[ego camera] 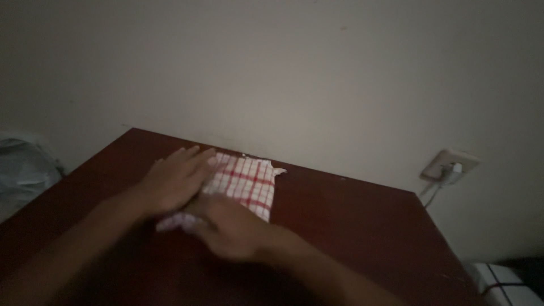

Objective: The person is folding a dark blue garment and a red-and-white checkered napkin on a small wooden table.

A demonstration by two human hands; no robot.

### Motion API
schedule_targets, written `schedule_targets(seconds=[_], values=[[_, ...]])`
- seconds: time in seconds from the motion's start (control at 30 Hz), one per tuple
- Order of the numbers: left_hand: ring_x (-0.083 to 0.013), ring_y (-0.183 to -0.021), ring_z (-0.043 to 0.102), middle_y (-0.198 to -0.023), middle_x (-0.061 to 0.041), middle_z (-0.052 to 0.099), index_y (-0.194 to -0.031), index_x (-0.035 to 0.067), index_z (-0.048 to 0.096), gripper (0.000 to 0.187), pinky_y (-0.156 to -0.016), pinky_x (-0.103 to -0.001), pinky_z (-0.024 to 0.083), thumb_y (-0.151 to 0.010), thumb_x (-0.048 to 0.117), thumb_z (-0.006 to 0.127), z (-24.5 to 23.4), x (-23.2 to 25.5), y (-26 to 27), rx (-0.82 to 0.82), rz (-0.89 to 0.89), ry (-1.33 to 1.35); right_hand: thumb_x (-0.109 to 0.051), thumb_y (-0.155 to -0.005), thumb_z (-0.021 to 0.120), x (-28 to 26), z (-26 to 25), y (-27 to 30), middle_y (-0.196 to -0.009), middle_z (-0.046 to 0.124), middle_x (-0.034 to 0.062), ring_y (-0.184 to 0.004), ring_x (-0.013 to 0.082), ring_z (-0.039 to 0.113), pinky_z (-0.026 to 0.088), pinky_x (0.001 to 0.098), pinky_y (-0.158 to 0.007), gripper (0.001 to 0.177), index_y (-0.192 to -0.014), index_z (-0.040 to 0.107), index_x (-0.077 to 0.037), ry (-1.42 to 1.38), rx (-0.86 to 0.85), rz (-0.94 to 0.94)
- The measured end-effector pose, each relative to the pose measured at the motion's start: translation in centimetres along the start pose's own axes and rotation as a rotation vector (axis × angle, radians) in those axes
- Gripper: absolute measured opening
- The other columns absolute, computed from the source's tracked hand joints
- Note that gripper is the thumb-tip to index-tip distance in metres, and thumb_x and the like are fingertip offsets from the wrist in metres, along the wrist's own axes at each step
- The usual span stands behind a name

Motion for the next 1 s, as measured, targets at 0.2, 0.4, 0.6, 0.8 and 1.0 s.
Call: schedule_targets(seconds=[0.2, 0.4, 0.6, 0.8, 1.0], values=[[-0.0293, -0.160, 0.004, -0.173, -0.003, 0.008, -0.163, 0.030, 0.020, 0.080, -0.125, -0.064, 0.003, -0.095, 0.072, 0.012, 0.5, 2.2, 0.0, -0.135, -0.080, -0.038, -0.016, -0.110, 0.051, -2.4, -0.3, 8.2, -0.143, 0.066, 0.0195, -0.141, 0.0329, 0.061, 0.049, 0.0492, -0.121, 0.035, -0.142, 0.059, -0.004, 0.082, 0.064, -0.282], [-0.0300, -0.161, -0.005, -0.174, -0.004, -0.003, -0.165, 0.034, 0.013, 0.083, -0.127, -0.061, -0.001, -0.094, 0.076, 0.013, 1.1, 3.7, 0.9, -0.276, -0.123, -0.168, -0.020, -0.097, 0.066, 2.2, -1.6, 14.0, -0.158, 0.056, 0.0073, -0.151, 0.0354, 0.041, 0.027, 0.0590, -0.120, 0.054, -0.150, 0.055, -0.019, 0.331, -0.044, -0.043], [-0.0293, -0.161, -0.007, -0.175, -0.005, -0.006, -0.166, 0.034, 0.010, 0.083, -0.128, -0.060, -0.002, -0.094, 0.076, 0.015, 1.2, 4.3, 1.2, -0.316, -0.146, -0.203, -0.028, -0.107, 0.049, 4.3, -6.3, 16.4, -0.170, 0.035, 0.0001, -0.159, 0.0279, 0.019, 0.007, 0.0592, -0.123, 0.045, -0.153, 0.049, -0.028, 0.499, -0.050, 0.266], [-0.0288, -0.161, -0.007, -0.175, -0.005, -0.006, -0.166, 0.035, 0.008, 0.082, -0.128, -0.059, -0.001, -0.095, 0.075, 0.015, 0.9, 6.0, 1.7, -0.362, -0.129, -0.226, -0.037, -0.103, 0.044, 10.7, -8.1, 13.8, -0.165, 0.034, 0.0039, -0.157, 0.0301, 0.016, 0.014, 0.0587, -0.122, 0.050, -0.150, 0.046, -0.023, 0.417, 0.139, 0.369], [-0.0293, -0.161, -0.004, -0.175, -0.005, -0.003, -0.165, 0.035, 0.011, 0.080, -0.127, -0.060, 0.000, -0.095, 0.073, 0.015, 1.4, 6.0, 1.6, -0.310, -0.067, -0.213, -0.036, -0.105, 0.044, 10.7, -6.9, 8.3, -0.164, 0.037, 0.0011, -0.155, 0.0312, 0.020, 0.003, 0.0745, -0.117, 0.045, -0.148, 0.049, -0.023, 0.324, 0.232, 0.447]])
Point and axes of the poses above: each hand's wrist, its own y-axis away from the middle knuckle, its own z-axis out of the palm, x = y × z, the point moved 3 cm from there along -y, towards the middle knuckle
